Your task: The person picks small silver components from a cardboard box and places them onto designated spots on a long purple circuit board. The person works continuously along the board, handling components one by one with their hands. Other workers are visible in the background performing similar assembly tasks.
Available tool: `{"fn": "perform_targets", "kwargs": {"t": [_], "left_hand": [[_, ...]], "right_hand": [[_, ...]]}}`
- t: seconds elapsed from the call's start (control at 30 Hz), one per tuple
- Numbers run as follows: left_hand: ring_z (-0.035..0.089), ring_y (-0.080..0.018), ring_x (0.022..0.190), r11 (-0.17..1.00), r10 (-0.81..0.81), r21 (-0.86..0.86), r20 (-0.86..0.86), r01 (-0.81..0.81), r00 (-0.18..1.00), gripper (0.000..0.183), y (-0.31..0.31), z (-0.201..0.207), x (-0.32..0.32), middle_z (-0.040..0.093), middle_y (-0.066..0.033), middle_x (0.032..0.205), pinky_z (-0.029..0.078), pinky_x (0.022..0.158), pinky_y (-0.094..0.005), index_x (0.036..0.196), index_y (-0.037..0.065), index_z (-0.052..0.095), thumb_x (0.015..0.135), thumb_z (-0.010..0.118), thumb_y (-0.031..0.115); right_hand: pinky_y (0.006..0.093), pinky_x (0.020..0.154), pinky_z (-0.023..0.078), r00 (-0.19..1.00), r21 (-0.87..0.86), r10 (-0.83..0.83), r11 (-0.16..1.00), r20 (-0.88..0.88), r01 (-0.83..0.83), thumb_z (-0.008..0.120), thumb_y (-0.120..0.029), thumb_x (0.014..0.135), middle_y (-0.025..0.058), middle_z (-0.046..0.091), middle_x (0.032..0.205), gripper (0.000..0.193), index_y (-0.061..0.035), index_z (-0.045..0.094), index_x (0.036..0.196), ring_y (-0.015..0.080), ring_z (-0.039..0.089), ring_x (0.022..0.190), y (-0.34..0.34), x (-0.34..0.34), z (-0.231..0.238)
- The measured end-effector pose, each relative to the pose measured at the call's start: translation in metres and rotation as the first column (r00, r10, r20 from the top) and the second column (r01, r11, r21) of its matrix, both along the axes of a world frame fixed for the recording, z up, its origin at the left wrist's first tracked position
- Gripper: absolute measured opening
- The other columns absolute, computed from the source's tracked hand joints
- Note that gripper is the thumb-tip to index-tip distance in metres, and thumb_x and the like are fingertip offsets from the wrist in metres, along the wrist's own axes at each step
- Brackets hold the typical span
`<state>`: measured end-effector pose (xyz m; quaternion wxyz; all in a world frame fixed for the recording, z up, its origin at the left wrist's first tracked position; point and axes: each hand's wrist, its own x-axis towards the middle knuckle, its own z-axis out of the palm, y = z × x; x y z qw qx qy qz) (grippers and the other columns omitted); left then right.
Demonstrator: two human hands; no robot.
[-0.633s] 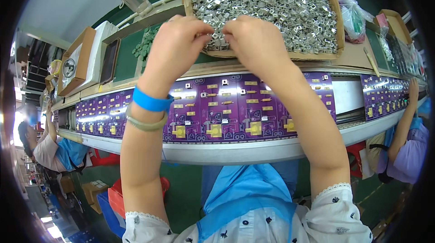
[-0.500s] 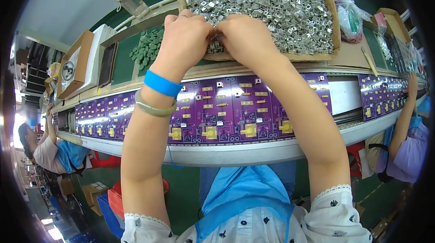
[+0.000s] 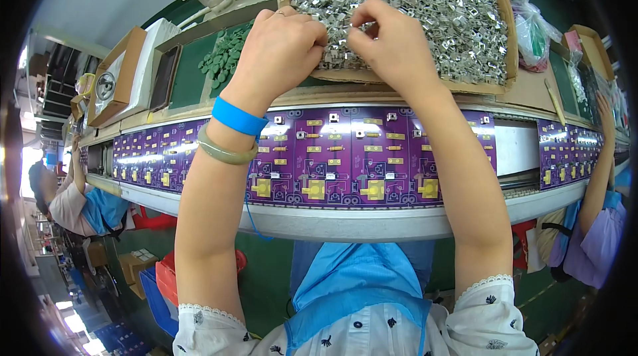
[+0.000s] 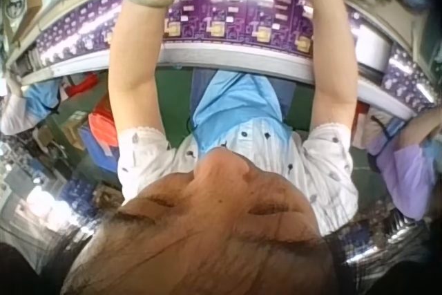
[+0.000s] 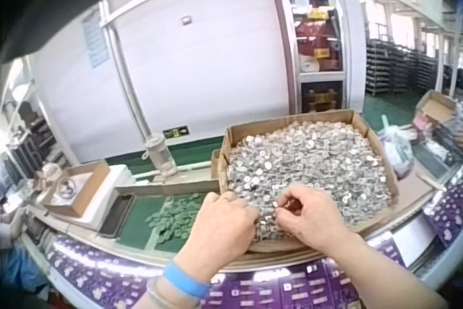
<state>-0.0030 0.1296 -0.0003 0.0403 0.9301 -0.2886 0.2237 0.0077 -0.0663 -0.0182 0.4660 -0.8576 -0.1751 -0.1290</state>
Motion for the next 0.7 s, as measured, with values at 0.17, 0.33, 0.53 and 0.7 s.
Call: {"fn": "perform_targets", "kwargs": {"t": [0.17,0.33,0.53,0.7], "left_hand": [[0.063,-0.0262,0.087,1.0,-0.011,-0.025,0.013,0.011,1.0,0.014,-0.003,0.001,0.0,0.069,-0.0046,0.084,0.043,0.077,-0.04,0.086,0.012,0.073,0.077,0.064,0.008],[0.065,-0.0313,0.086,0.999,-0.006,-0.039,-0.002,0.006,1.0,0.017,-0.001,0.006,-0.003,0.066,-0.0118,0.087,0.05,0.075,-0.0435,0.09,0.01,0.074,0.077,0.064,0.006],[0.067,-0.0308,0.084,0.886,-0.111,-0.444,0.079,0.135,0.991,0.017,0.035,0.016,-0.002,0.069,-0.0157,0.093,0.054,0.075,-0.0426,0.1,0.004,0.07,0.091,0.056,0.007],[0.068,-0.0128,0.089,0.487,-0.185,-0.845,-0.345,-0.219,0.92,0.02,0.112,0.034,-0.039,0.07,-0.0084,0.102,0.055,0.073,-0.0248,0.112,0.001,0.065,0.101,0.054,0.013]], "right_hand": [[0.0284,0.071,0.052,1.0,0.143,0.009,0.99,-0.026,-0.005,0.069,-0.016,0.086,0.0055,0.07,0.088,0.023,-0.0072,0.07,0.108,0.0129,0.065,0.075,-0.009,0.005,-0.004],[0.0257,0.077,0.052,0.998,0.248,0.058,0.968,-0.037,-0.047,0.061,-0.014,0.098,0.0078,0.073,0.104,0.027,-0.0035,0.067,0.122,0.0121,0.069,0.09,-0.011,-0.006,0.005],[0.0243,0.079,0.049,0.966,0.332,0.247,0.919,-0.069,-0.212,0.064,-0.011,0.095,0.0053,0.071,0.107,0.019,-0.005,0.07,0.111,0.0121,0.067,0.093,0.025,-0.048,0.023],[0.0299,0.074,0.052,0.893,0.112,0.449,0.887,0.006,-0.447,0.07,-0.009,0.087,0.0089,0.065,0.097,0.019,-0.0024,0.07,0.104,0.0177,0.065,0.086,0.082,-0.071,0.023]]}}
